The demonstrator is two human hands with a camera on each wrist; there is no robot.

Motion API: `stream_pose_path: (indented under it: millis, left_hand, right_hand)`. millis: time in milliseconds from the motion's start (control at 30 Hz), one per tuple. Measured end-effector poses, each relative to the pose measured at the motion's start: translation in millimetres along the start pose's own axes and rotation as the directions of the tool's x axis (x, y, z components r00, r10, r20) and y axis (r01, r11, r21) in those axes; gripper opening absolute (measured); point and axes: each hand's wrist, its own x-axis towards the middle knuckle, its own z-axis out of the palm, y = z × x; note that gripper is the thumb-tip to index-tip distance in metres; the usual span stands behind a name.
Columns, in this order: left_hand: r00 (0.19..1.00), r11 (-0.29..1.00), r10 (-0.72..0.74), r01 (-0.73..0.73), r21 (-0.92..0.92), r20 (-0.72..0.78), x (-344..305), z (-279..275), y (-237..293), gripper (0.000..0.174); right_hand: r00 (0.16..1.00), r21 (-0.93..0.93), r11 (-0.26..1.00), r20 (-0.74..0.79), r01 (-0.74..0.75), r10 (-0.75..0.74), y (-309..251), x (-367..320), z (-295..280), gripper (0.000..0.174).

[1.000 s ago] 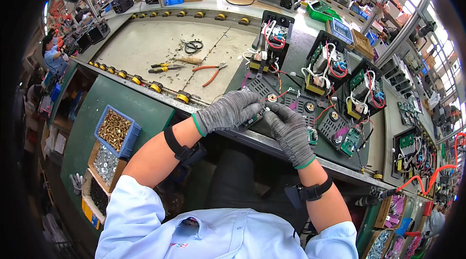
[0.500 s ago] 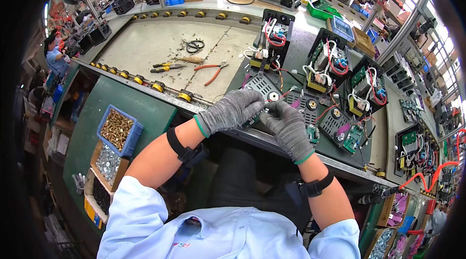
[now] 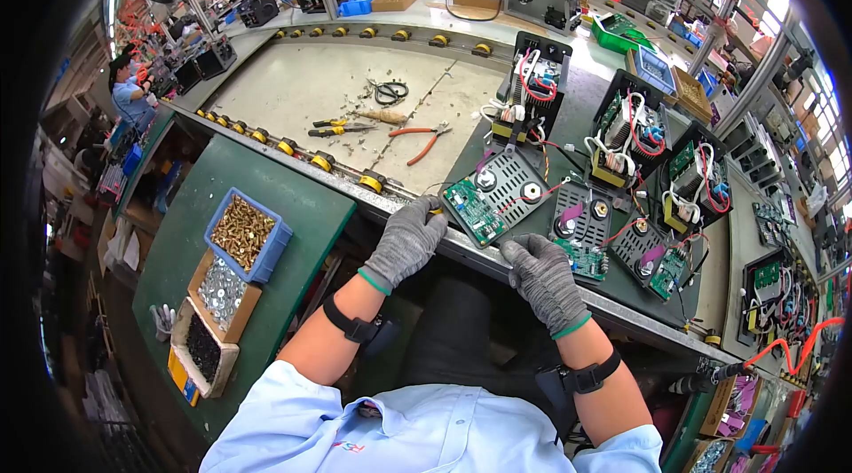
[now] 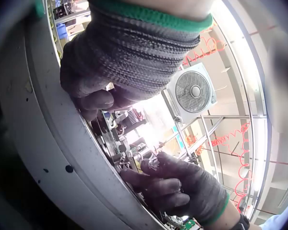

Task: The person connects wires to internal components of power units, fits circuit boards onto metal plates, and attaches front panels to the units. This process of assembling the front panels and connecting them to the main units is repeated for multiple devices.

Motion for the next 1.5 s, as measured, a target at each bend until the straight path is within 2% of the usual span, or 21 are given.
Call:
stream_pose_path:
  millis: [133,267,367,500,633,667,700,767,833,900,1033,1100,1167,1200,1233,1267,1333,1400,1433,1467,1500]
  left_hand:
    - [0.994,0.997,-0.075,0.072,0.035,0.082,21,-11,15,0.05]
    - [1.0,0.998,0.007,-0.006,0.063,-0.026,35,-11,11,0.05]
    - [0.998,1.0,0.011,-0.01,-0.012,0.062,51,-10,7,0.051]
    - [0.997,0.997,0.071,-0.072,0.038,0.006,58,-7,9,0.048]
    - [0.999,0.994,0.015,-0.018,0.106,0.031,54,-12,18,0.047]
    - [0.999,0.985,-0.047,0.047,0.163,-0.003,50,-13,27,0.044]
    - [0.999,0.985,-0.049,0.048,0.166,-0.004,44,-14,29,0.044]
    - [0.991,0.958,0.009,0.03,0.286,-0.135,32,-12,28,0.04]
    - [0.995,0.96,0.028,0.001,0.279,-0.1,28,-10,20,0.041]
    - [0.982,0.973,0.11,-0.075,0.219,-0.156,25,-6,20,0.043]
    - [0.983,0.968,0.084,-0.041,0.249,-0.165,39,-1,21,0.049]
    - [0.99,0.974,0.068,-0.039,0.224,-0.122,48,-2,23,0.051]
    - [0.991,0.993,0.069,-0.058,0.1,-0.113,56,-2,23,0.051]
    - [0.994,1.0,0.012,-0.012,-0.003,-0.11,66,3,17,0.051]
    - [0.994,1.0,0.013,-0.013,-0.001,-0.106,72,5,12,0.051]
    - [0.995,0.995,-0.012,0.003,-0.096,-0.096,74,3,14,0.055]
    - [0.995,0.954,-0.086,0.069,-0.292,-0.046,77,1,16,0.058]
    - [0.994,0.939,-0.088,0.064,-0.337,-0.058,83,4,3,0.058]
    - [0.993,0.923,-0.094,0.059,-0.38,-0.073,86,5,-4,0.057]
    - [0.983,0.834,-0.178,0.122,-0.539,-0.053,72,-8,14,0.048]
    - [0.982,0.835,-0.183,0.128,-0.535,-0.05,69,-19,16,0.048]
  right_hand:
    - [0.999,0.038,0.999,-0.044,0.005,-0.003,-2,0,0,0.029]
    - [0.996,0.098,0.993,-0.059,0.067,-0.062,9,6,-1,0.028]
    - [0.997,0.034,0.999,-0.068,0.038,-0.036,7,9,-2,0.029]
    - [0.998,0.157,0.987,-0.057,0.033,-0.024,6,12,4,0.031]
    - [0.997,0.214,0.976,-0.081,0.036,-0.019,13,14,9,0.031]
    - [0.995,0.186,0.982,-0.093,0.038,-0.021,11,12,11,0.03]
    - [0.996,0.188,0.981,-0.091,0.037,-0.02,10,11,12,0.03]
    - [0.995,0.177,0.983,-0.099,0.037,-0.02,10,9,12,0.028]
    - [0.996,0.197,0.979,-0.088,0.048,-0.031,12,8,11,0.028]
    - [0.997,0.214,0.975,-0.069,0.052,-0.038,15,8,11,0.028]
    - [0.993,0.243,0.966,-0.091,0.092,-0.072,24,13,14,0.029]
    - [0.988,0.245,0.962,-0.117,0.122,-0.096,25,14,15,0.032]
    - [0.987,0.208,0.97,-0.129,0.125,-0.099,25,13,16,0.032]
    - [0.986,0.212,0.969,-0.132,0.124,-0.097,26,14,17,0.032]
    - [0.984,0.241,0.961,-0.14,0.138,-0.106,27,14,18,0.032]
    - [0.982,0.268,0.951,-0.147,0.152,-0.115,28,15,18,0.033]
    - [0.99,0.299,0.948,-0.11,0.114,-0.084,22,12,15,0.031]
    - [0.996,0.328,0.942,-0.074,0.076,-0.054,21,14,15,0.029]
    - [0.993,0.394,0.912,-0.06,0.116,-0.101,23,17,20,0.032]
    - [0.988,0.458,0.876,-0.046,0.151,-0.146,25,18,26,0.034]
    - [0.989,0.462,0.875,-0.043,0.144,-0.141,20,18,31,0.034]
